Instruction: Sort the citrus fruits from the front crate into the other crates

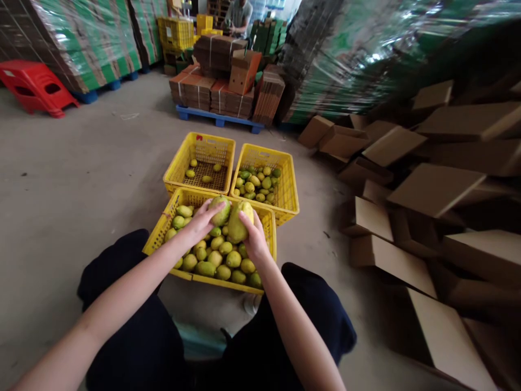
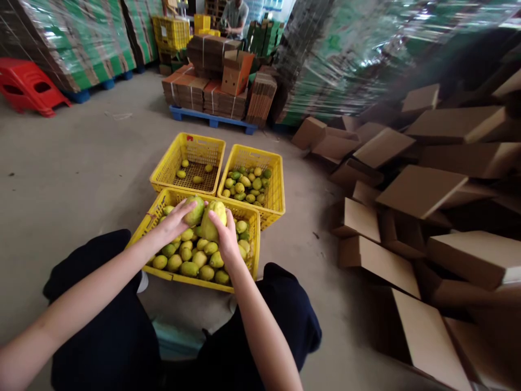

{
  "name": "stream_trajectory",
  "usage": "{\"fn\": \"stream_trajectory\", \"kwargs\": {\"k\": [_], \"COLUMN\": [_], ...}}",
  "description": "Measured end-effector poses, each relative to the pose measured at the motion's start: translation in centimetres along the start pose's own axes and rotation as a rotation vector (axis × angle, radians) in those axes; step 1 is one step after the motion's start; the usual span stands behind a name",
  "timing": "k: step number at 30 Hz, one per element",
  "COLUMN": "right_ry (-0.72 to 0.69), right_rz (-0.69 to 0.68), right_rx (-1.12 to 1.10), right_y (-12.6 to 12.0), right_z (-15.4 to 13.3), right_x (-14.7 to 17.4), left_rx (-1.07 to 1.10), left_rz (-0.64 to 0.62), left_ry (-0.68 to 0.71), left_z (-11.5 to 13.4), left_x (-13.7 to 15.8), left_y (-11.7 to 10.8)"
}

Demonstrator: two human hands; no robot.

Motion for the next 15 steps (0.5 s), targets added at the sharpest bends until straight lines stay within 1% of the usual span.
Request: {"fn": "stream_trajectory", "kwargs": {"k": [2,5,10,13,15], "right_ry": [0.016,0.051,0.186,0.231,0.261], "right_rz": [0.011,0.028,0.130,0.180,0.196], "right_rx": [-0.007,-0.098,-0.242,-0.268,-0.263], "right_y": [0.1,0.1,-0.1,-0.4,-0.5], "right_z": [0.2,0.4,1.0,1.1,1.1], "right_x": [0.2,0.2,-0.1,-0.4,-0.6], "left_rx": [-0.053,-0.095,-0.103,-0.107,-0.039], "left_rz": [0.019,0.058,0.135,0.176,0.198], "left_ry": [-0.002,-0.015,-0.127,-0.227,-0.302], "left_z": [-0.1,-0.2,-0.6,-0.9,-1.3], "left_x": [0.0,0.0,-0.4,-0.6,-0.7], "left_y": [-0.3,-0.5,-0.8,-1.2,-1.4]}}
Point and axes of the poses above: each hand's wrist, its own x-axis away from the middle knuckle, its own y-axis out of the palm, z = x × y, the point moved 5 cm from there along -x, towards the middle knuckle, and after that the axes turned 6 degrees about -x, right-handed, at the moved point
